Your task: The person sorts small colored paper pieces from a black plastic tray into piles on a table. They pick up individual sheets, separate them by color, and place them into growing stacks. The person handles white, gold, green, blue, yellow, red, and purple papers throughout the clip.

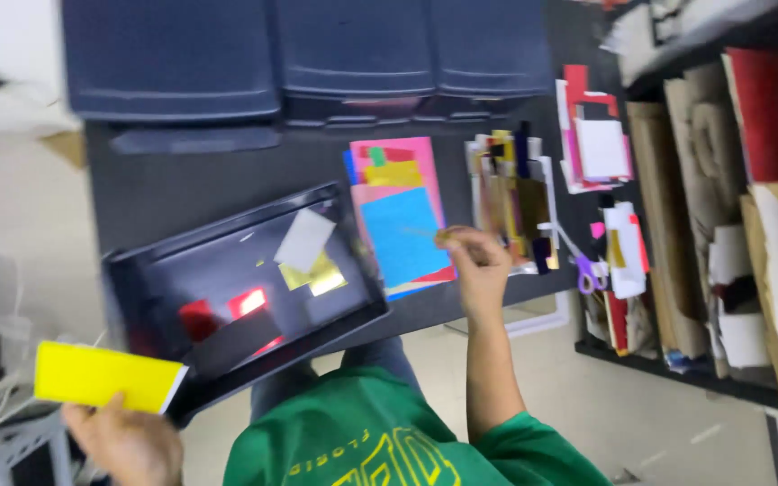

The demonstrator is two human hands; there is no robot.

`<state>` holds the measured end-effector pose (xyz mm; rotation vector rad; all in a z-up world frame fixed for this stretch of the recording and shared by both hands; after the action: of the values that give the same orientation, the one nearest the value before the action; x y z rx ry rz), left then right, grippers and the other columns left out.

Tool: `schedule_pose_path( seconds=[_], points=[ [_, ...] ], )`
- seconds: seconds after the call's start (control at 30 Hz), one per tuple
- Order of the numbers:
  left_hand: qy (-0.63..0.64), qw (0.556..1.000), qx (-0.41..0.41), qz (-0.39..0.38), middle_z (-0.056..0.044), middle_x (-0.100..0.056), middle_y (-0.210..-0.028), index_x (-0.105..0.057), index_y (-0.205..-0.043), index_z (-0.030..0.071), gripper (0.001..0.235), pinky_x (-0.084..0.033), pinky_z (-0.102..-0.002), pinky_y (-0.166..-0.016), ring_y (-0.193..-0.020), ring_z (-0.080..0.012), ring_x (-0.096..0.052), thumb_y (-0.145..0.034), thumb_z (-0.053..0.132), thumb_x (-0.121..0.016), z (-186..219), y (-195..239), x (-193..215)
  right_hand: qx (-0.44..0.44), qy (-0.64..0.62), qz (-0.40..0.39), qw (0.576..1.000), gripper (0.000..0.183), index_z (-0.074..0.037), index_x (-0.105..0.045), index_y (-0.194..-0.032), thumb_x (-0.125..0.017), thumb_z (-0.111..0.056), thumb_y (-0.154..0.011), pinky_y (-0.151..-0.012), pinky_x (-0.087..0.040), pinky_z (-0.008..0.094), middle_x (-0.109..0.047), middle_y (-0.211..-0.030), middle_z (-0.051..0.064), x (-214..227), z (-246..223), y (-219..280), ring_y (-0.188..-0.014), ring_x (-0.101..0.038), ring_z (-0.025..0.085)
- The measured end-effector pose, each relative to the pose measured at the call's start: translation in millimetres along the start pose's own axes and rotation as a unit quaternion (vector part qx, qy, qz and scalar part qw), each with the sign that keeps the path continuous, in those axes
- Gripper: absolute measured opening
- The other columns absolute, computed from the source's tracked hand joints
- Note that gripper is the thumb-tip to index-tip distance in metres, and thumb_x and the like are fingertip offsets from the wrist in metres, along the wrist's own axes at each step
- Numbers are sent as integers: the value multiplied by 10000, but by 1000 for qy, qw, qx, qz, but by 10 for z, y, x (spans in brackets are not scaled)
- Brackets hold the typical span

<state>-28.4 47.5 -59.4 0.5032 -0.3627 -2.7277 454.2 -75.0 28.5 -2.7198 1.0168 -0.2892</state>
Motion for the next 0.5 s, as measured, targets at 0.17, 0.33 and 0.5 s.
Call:
schedule_pose_path(
  seconds=[0.17, 0.33, 0.5],
  points=[
    [-232, 961, -148, 2, -300, -487, -1381, -381, -1390, 33, 435, -462, -443, -1023, -1233, -419, -560, -963, -47, -411, 19, 455, -612, -137, -165, 347, 913, 105, -111, -588, -959, -684, -69, -962, -613, -601, 256, -593, -672, 34, 1950, 716, -324, -574, -660, 166],
    [-225, 965, -73, 112, -192, -546, -1438, -418, -1363, 130, 373, -482, -406, -1071, -1303, -343, -589, -1016, 18, -498, -531, 823, -1024, -250, -181, 469, 827, 230, -160, -521, -823, -684, -93, -971, -465, -316, 223, -486, -627, -14, 3640, 1766, -693, -492, -455, 86],
    [-9, 986, -79, 143, -59, -633, -1386, -474, -1303, 204, 419, -540, -295, -1063, -1231, -179, -659, -909, 66, -510, -926, 1243, -1186, -391, -164, 385, 820, 216, -282, -624, -960, -552, -79, -958, -518, -401, 230, -677, -833, -43, 4803, 3293, -1072, -634, -627, 96]
  ],
)
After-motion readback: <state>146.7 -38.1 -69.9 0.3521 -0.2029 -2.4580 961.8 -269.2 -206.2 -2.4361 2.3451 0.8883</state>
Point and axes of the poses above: each hand's wrist, its own y-axis away from the middle knuckle, its own x-axis out of the back of the hand, z = x × y, the point moved 5 cm from there along -y, towards the middle knuckle
